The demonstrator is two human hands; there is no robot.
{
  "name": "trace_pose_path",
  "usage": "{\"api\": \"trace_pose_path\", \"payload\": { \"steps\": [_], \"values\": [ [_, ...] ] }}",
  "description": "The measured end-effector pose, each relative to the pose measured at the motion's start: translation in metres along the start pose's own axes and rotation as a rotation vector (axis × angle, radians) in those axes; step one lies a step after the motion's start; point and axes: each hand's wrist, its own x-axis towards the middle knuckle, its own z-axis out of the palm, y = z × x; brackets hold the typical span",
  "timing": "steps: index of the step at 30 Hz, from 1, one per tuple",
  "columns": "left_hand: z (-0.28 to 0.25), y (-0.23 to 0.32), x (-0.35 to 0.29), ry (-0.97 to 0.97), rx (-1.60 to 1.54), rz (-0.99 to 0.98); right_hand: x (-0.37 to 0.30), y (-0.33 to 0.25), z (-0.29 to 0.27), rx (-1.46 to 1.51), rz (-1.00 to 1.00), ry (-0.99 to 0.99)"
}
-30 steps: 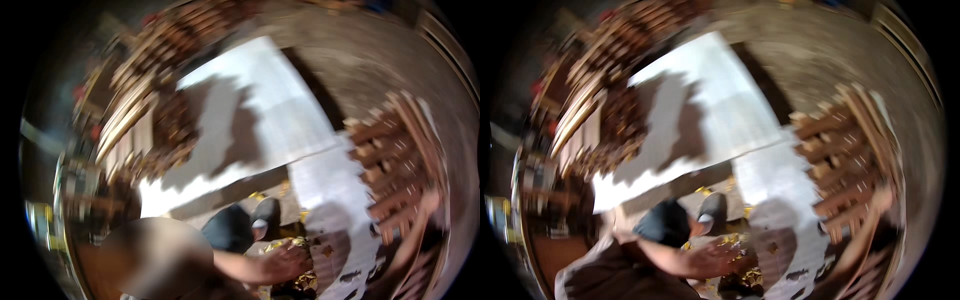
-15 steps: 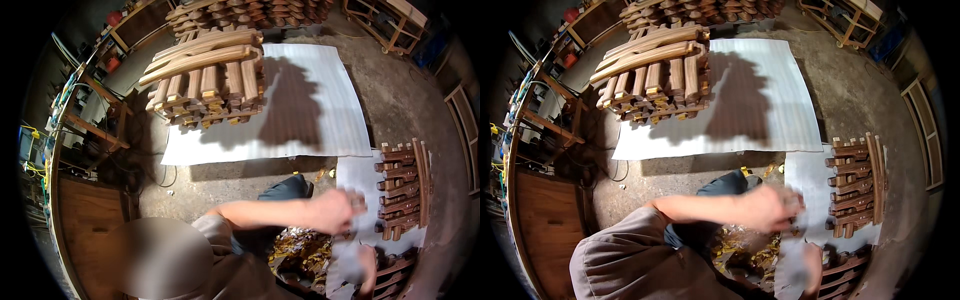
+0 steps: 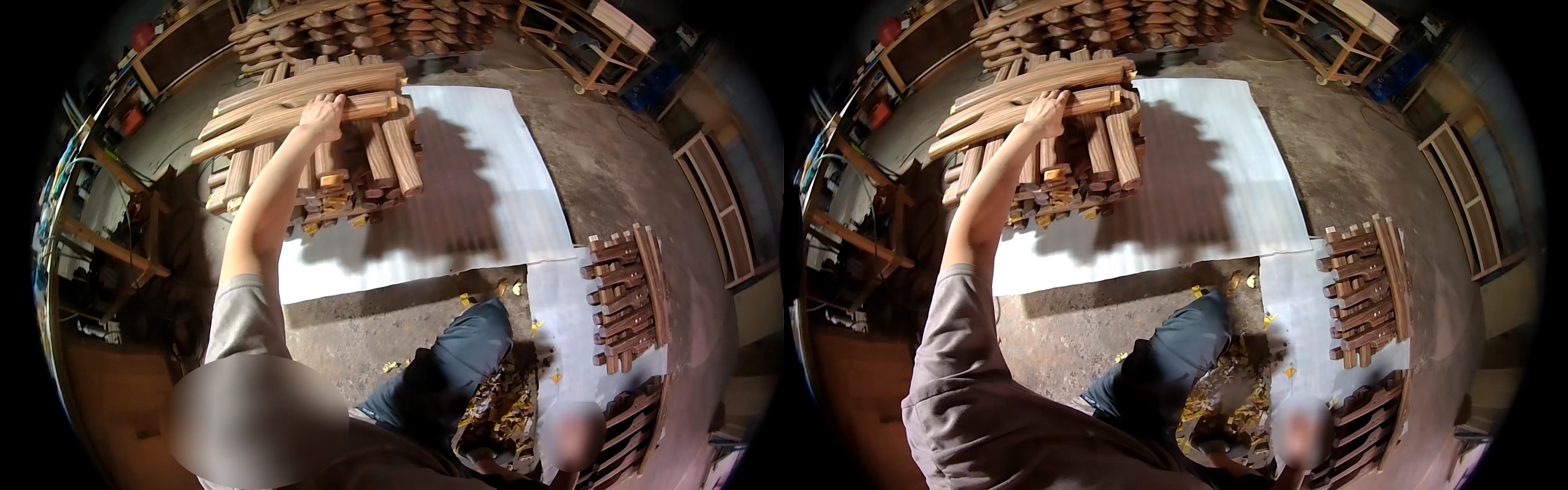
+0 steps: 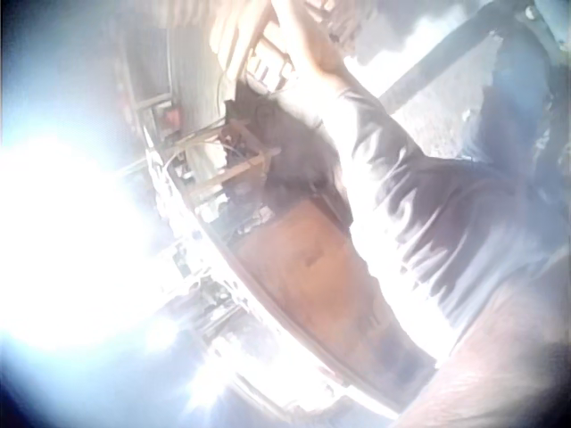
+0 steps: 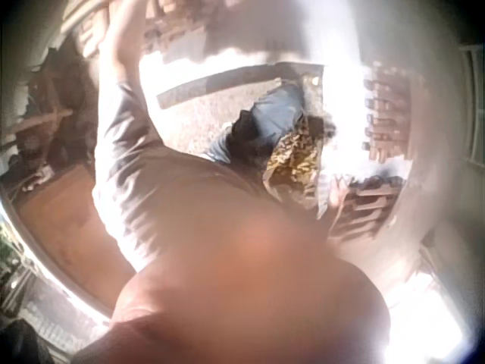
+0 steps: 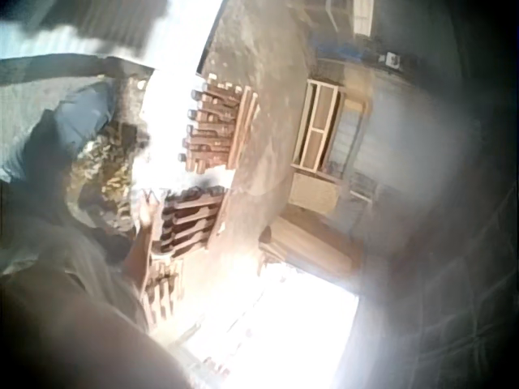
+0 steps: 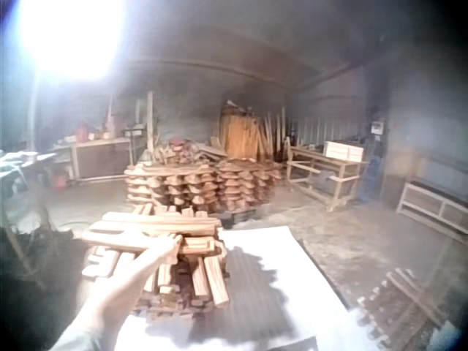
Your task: The person sands and scrapes the surfaces and edges of wooden furniture components using a small hand tool while sitting on the floor among several stacks of similar wooden parts.
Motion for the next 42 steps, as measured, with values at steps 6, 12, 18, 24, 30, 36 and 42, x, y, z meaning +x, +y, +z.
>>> {"api": "trace_pose_path", "payload": {
  "steps": [6, 12, 18, 24, 30, 36, 42],
  "values": [
    [-0.020, 0.033, 0.009, 0.150, 0.002, 0.075, -0.032, -0.028, -0.018, 0.010, 0.131, 0.048],
    [-0.079, 0.101, -0.071, 0.393, -0.266, 0.426, -0.017, -0.121, -0.058, 0.241, 0.140, 0.196],
    [-0.197, 0.237, -0.215, 0.068, -0.490, 0.701, 0.042, -0.275, -0.128, 0.937, -0.029, 0.431],
    [-0.239, 0.346, -0.253, -0.217, -0.666, 1.115, 0.029, -0.276, -0.158, 0.998, -0.275, 0.835],
    [-0.216, 0.439, -0.239, -0.560, -0.721, 1.493, 0.014, -0.219, -0.151, 0.584, -0.364, 1.043],
    [-0.178, 0.498, -0.239, -1.040, -0.612, 1.508, 0.004, -0.197, -0.125, 0.532, -0.272, 1.073],
    [-0.118, 0.507, -0.242, -0.933, -0.693, 1.485, 0.007, -0.201, -0.099, 0.798, -0.031, 0.862]
  ]
}}
